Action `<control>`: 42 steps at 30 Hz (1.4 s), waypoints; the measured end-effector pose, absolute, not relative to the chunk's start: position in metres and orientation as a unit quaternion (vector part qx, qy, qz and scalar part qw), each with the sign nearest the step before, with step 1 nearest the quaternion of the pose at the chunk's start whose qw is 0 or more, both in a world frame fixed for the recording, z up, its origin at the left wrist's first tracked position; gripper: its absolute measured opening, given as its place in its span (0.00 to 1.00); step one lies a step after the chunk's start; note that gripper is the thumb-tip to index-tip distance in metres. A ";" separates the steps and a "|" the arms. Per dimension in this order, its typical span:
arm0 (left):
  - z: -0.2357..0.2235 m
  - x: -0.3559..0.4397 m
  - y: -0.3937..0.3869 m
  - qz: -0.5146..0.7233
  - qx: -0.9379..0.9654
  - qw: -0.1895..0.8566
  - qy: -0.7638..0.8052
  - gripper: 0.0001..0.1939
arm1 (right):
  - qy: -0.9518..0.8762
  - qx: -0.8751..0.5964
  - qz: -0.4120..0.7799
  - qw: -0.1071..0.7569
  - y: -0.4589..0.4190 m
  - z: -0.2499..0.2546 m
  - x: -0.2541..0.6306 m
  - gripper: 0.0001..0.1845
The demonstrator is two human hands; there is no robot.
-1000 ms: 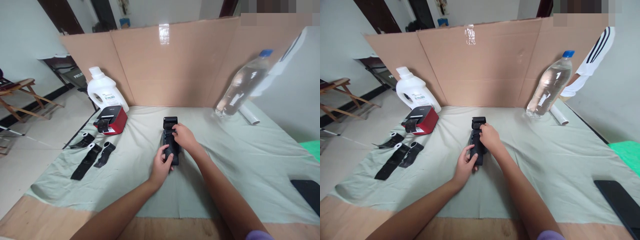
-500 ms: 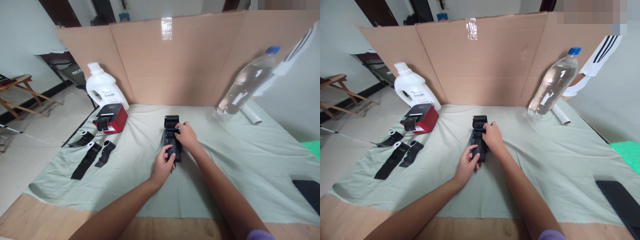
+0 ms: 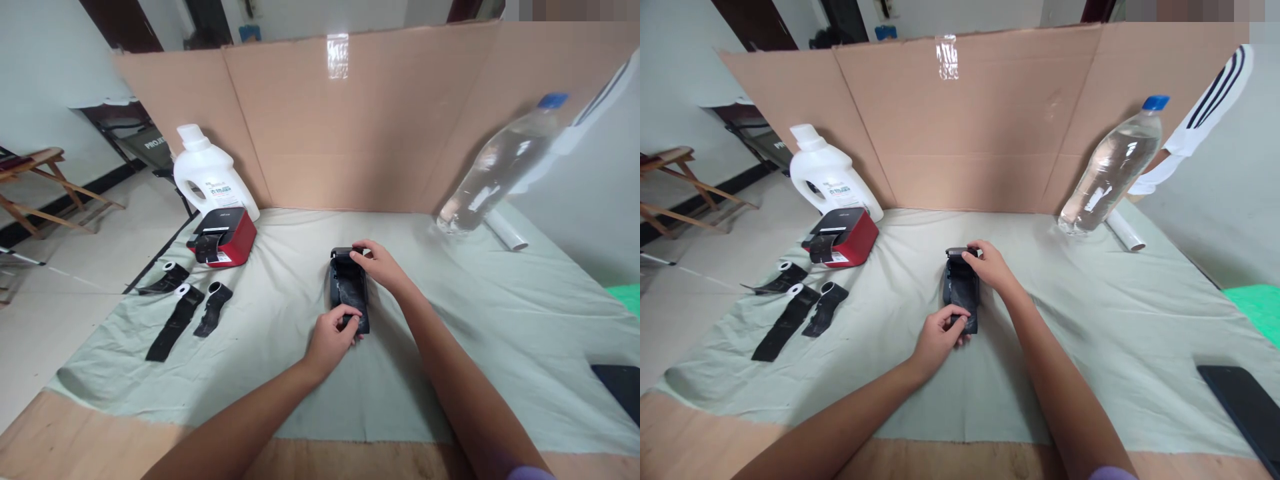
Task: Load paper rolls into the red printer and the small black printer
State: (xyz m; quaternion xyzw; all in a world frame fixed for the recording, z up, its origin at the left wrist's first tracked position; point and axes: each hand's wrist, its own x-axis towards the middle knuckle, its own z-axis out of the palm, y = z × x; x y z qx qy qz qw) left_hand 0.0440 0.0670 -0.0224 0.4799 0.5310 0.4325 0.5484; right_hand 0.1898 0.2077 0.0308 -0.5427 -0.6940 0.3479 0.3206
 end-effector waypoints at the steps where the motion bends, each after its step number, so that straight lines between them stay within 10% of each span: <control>1: -0.022 0.044 0.067 0.431 0.480 0.549 0.532 0.10 | -0.705 -0.546 0.348 0.290 0.206 0.036 0.192 0.19; 21: -0.022 0.043 0.066 0.412 0.515 0.532 0.532 0.11 | -0.691 -0.623 0.340 0.136 0.198 0.040 0.190 0.27; 30: -0.031 0.041 0.069 0.409 0.570 0.489 0.518 0.08 | -0.699 -0.672 0.227 0.090 0.148 0.045 0.134 0.55; 42: -0.027 0.040 0.063 0.402 0.574 0.522 0.487 0.19 | -0.641 -0.704 0.117 0.282 0.204 0.071 0.273 0.45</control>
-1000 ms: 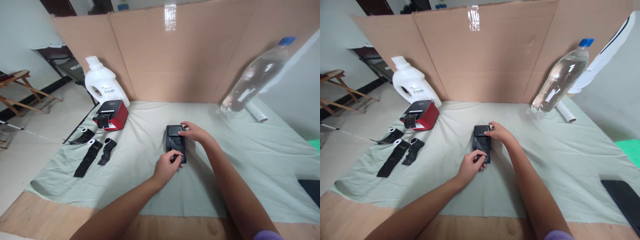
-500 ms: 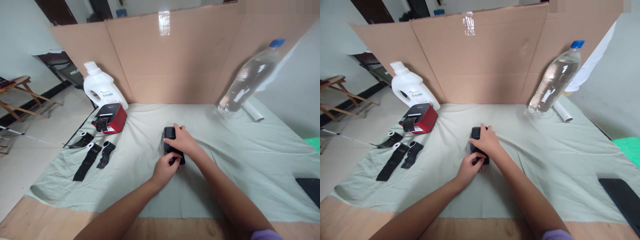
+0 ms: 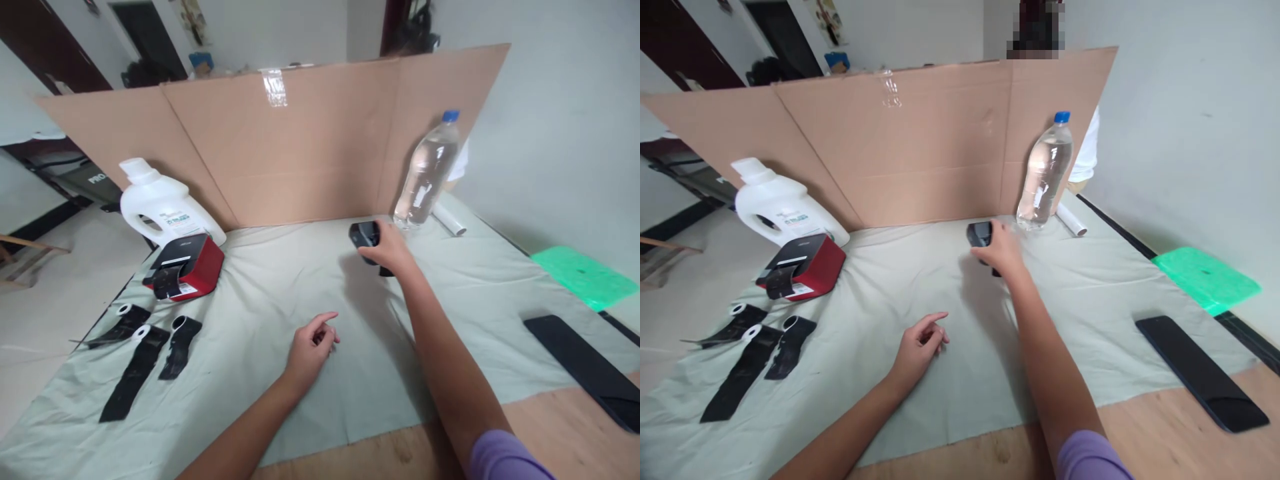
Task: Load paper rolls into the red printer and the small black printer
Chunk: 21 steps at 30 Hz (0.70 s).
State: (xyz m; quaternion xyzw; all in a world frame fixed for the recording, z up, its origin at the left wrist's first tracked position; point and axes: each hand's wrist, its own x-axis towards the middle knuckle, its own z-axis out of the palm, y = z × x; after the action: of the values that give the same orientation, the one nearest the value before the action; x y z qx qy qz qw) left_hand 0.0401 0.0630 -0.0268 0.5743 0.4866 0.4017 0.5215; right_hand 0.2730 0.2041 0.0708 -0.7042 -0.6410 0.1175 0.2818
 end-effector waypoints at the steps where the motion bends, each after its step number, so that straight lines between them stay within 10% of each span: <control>1: -0.027 0.040 0.063 0.400 0.578 0.519 0.486 0.19 | -0.631 -0.715 0.098 0.286 0.208 0.070 0.298 0.47; 21: -0.032 0.039 0.065 0.358 0.642 0.433 0.522 0.17 | -0.445 -0.847 0.112 0.268 0.216 0.018 0.433 0.55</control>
State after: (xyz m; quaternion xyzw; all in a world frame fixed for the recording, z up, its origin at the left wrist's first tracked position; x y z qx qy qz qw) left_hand 0.0386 0.0652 -0.0319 0.6415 0.5220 0.3581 0.4334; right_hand 0.4327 0.2160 0.0182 -0.8473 -0.4448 0.1123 0.2677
